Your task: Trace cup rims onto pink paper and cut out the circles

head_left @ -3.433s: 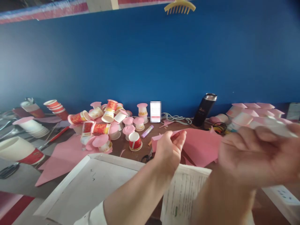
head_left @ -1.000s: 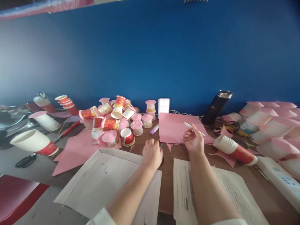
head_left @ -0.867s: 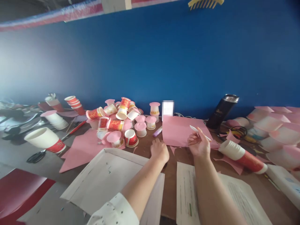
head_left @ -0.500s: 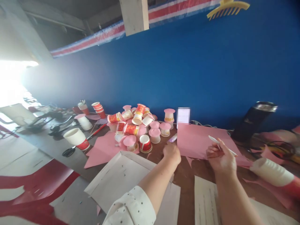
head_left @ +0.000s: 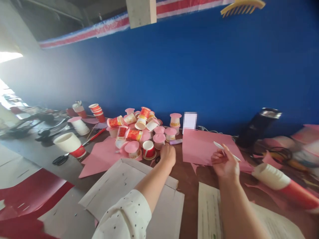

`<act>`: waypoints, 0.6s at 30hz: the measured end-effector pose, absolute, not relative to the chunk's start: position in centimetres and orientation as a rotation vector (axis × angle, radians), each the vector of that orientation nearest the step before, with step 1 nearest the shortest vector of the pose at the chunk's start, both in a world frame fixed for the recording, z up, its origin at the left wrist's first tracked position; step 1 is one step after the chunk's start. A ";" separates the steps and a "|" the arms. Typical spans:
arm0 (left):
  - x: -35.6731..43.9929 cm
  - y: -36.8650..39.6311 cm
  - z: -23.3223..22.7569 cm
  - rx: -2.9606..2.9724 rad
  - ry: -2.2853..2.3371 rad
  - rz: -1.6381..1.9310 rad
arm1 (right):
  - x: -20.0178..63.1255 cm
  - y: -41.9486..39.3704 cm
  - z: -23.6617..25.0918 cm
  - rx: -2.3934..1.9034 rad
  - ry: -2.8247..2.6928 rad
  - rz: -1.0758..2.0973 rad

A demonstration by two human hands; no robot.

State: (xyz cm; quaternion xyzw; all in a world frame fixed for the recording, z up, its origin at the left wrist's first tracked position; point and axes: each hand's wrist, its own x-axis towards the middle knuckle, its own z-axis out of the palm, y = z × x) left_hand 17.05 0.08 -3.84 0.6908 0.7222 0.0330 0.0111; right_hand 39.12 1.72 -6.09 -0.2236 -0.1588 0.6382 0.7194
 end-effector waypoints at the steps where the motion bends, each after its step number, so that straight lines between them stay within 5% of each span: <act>1: 17.2 -0.3 -3.8 2.167 2.268 0.135 | 39.1 1.7 -6.0 -0.495 -0.351 1.409; 7: 19.2 -2.9 -3.5 2.540 2.052 0.359 | 38.8 1.6 -5.9 -0.517 -0.361 1.373; 18: 20.7 -1.7 -4.4 2.714 1.423 0.124 | 39.2 1.1 -5.1 -0.463 -0.357 1.372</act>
